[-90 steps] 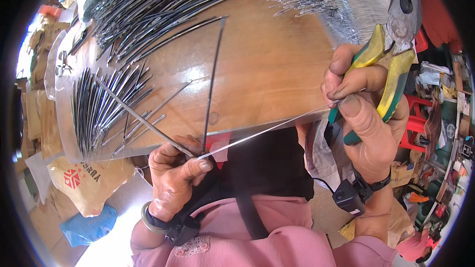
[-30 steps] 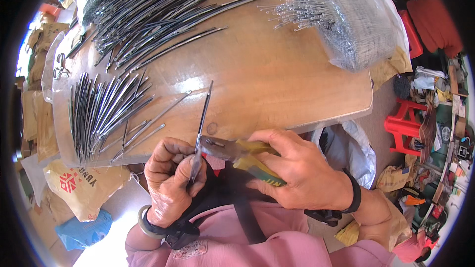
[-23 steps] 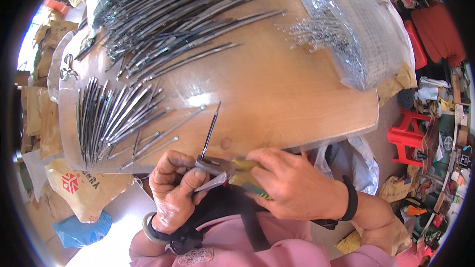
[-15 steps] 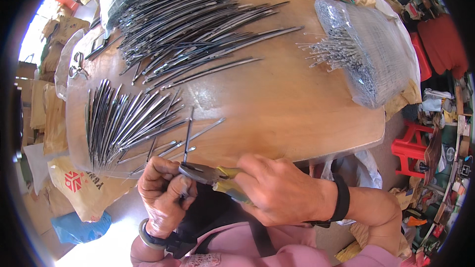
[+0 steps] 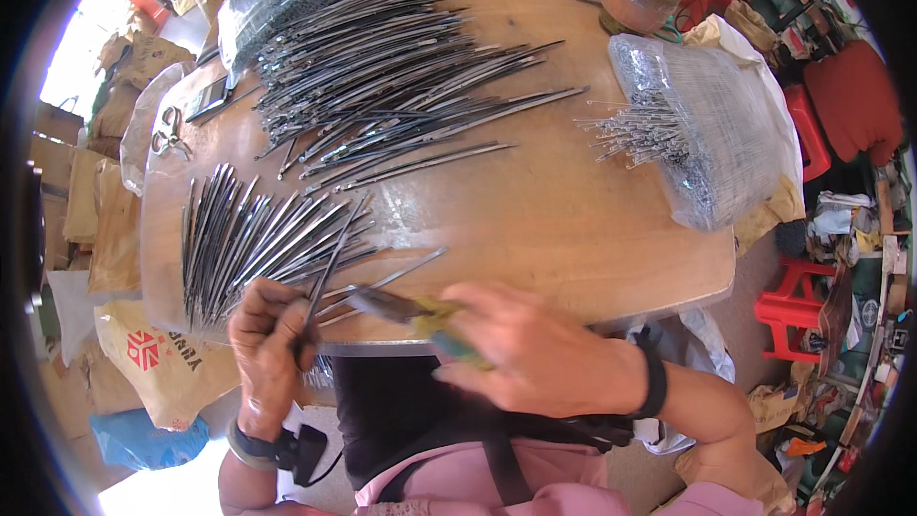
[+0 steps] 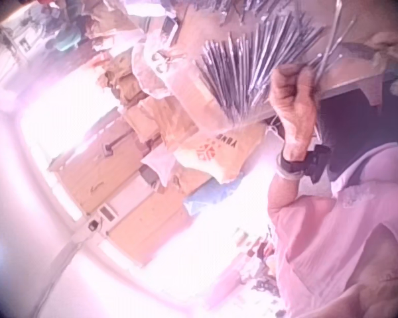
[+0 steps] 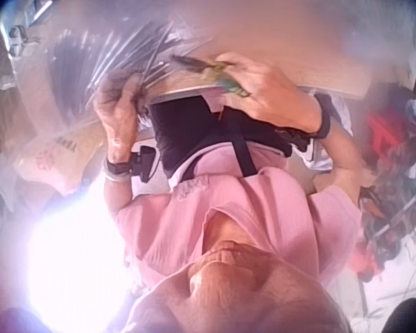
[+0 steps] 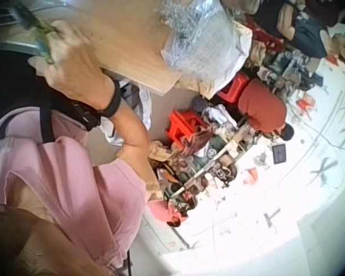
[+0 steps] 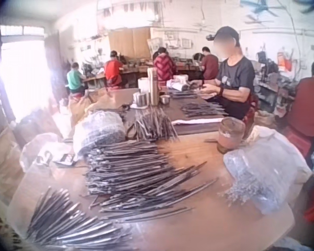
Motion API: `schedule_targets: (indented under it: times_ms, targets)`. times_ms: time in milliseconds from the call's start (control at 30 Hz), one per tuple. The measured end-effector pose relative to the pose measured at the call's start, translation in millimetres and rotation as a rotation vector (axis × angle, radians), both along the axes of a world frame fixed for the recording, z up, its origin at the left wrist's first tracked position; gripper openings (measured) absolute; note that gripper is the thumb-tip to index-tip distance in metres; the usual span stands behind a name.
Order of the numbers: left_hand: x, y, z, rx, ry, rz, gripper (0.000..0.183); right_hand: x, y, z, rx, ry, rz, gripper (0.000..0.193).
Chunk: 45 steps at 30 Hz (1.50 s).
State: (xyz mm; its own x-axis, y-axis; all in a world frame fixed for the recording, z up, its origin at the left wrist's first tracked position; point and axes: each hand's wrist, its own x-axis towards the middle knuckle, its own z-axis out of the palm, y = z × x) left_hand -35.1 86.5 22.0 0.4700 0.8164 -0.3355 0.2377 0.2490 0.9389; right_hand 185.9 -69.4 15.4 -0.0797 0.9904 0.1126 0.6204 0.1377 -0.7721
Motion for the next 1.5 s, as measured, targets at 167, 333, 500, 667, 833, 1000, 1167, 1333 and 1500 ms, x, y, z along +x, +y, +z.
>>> schedule_targets:
  times_ms: [167,333,500,667,833,1000,1167,1333,1500]
  targets:
    - [-2.4,34.9,3.5,1.065,0.406,-0.251,0.009,24.1,-38.1,1.5,0.018,0.038,-0.282,0.031]
    - [65.7,66.8,-7.3,1.169,0.291,-0.445,0.011,49.6,-49.4,29.9,0.177,0.136,-0.503,0.023]
    - [82.8,89.4,-24.0,1.228,0.452,-0.582,0.016,103.8,-50.0,46.9,0.279,-0.018,-0.805,0.01]
    - [87.2,83.4,-22.5,1.203,0.464,-0.607,0.014,121.6,-15.1,44.0,0.305,-0.424,-0.576,0.014]
    - [90.6,85.9,-25.1,1.209,0.411,-0.628,0.011,139.8,23.3,24.5,0.36,-0.704,-0.433,0.024]
    - [89.4,91.9,-25.9,1.287,0.41,-0.703,0.007,150.3,31.1,26.1,0.297,-0.907,-0.362,0.019]
    - [90.0,88.7,-22.8,1.329,0.446,-0.732,0.008,132.3,16.9,67.4,0.395,-0.868,-0.517,0.021]
    - [88.8,91.0,-17.4,1.466,0.39,-0.551,0.013,95.8,-30.3,98.3,0.649,-0.092,-0.834,0.012]
    - [48.1,56.9,-2.1,0.492,0.133,-0.262,0.008,73.6,-96.2,45.9,0.487,0.112,-0.828,0.019]
